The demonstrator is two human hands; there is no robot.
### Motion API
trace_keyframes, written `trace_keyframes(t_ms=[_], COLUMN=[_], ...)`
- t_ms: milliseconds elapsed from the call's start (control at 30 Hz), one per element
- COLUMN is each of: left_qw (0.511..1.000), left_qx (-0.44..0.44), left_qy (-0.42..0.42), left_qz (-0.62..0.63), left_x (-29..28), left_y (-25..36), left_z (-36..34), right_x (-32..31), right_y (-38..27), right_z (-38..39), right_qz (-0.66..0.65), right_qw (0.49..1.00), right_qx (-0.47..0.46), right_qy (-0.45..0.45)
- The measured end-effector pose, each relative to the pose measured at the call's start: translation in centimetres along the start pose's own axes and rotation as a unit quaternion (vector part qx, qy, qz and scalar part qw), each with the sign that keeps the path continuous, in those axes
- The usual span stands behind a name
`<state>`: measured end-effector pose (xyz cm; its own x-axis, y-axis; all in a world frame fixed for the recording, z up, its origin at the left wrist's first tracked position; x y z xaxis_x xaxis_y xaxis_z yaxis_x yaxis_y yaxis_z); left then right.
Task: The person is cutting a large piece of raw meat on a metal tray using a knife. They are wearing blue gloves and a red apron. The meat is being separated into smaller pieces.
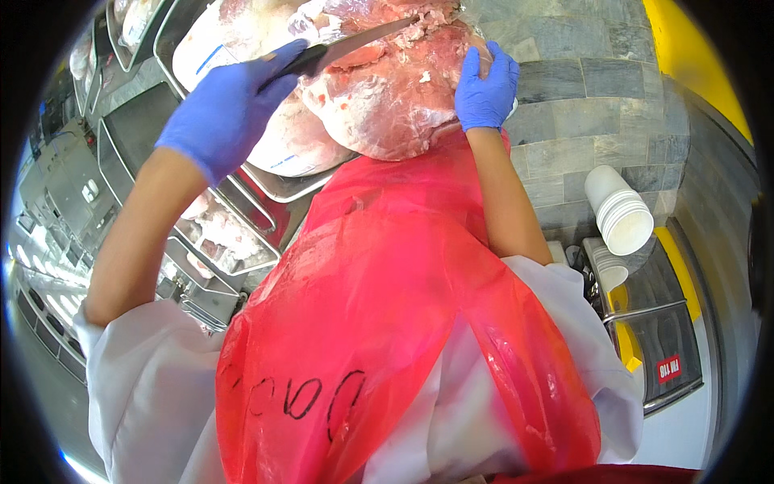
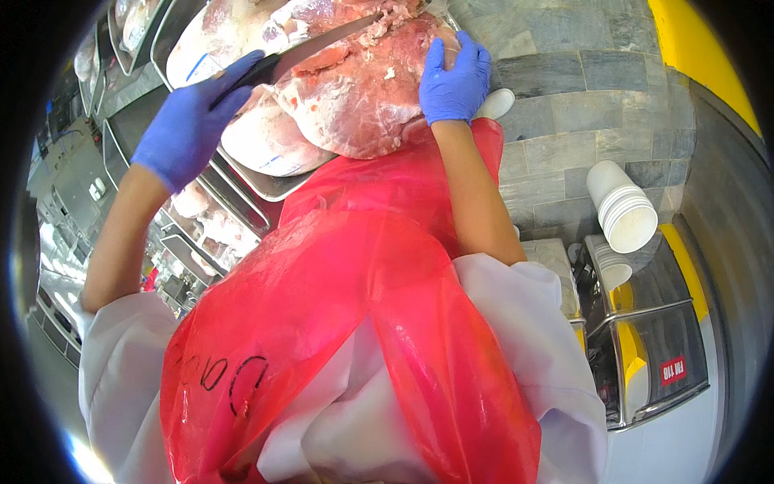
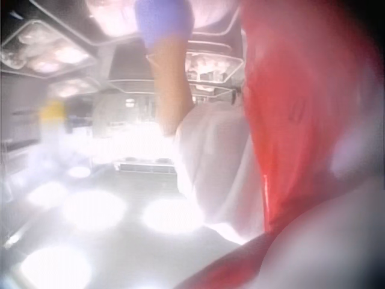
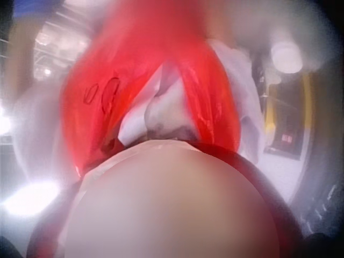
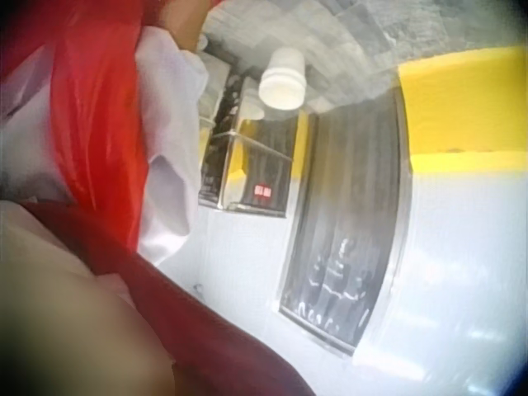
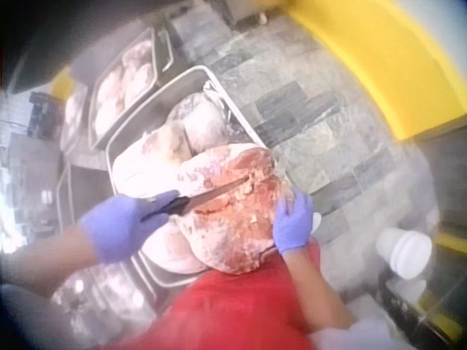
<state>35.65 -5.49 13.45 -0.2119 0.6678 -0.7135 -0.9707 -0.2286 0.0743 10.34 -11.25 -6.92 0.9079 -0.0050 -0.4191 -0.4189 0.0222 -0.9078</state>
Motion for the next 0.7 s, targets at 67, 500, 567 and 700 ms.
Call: trace_keyframes(t_ms=[67, 500, 567, 700], left_qw=[0.998, 0.936, 0.936, 0.950], left_qx=[-0.014, 0.107, -0.027, -0.032], left_qy=[-0.018, -0.013, -0.146, -0.190], left_qz=[-0.061, -0.334, -0.320, -0.247], left_x=[-1.8, -7.4, -7.3, -5.3], left_y=[0.2, 6.3, 8.0, 6.8], left_z=[2.8, 0.6, -1.8, -2.7], right_x=[-0.1, -0.2, -0.1, 0.2], right_y=[0.4, -0.4, -0.1, 1.2], right_z=[0.4, 0.1, 0.2, 1.1], right_qz=[-0.008, 0.002, -0.009, -0.061], right_qw=[1.000, 1.000, 1.000, 0.997], right_qx=[-0.014, 0.001, -0.004, 0.023], right_qy=[0.009, 0.005, 0.009, 0.036])
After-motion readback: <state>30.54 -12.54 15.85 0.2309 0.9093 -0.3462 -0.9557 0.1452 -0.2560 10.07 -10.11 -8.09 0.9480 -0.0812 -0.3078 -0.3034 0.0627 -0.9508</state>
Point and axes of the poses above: each hand's wrist, its own z-axis away from the middle knuckle, its own x-axis out of the palm, y = z × x, the point moved 8 cm from there along -z, towards the middle knuckle, and after that the axes turned 15 degrees about -z, right-handed, at the moved point
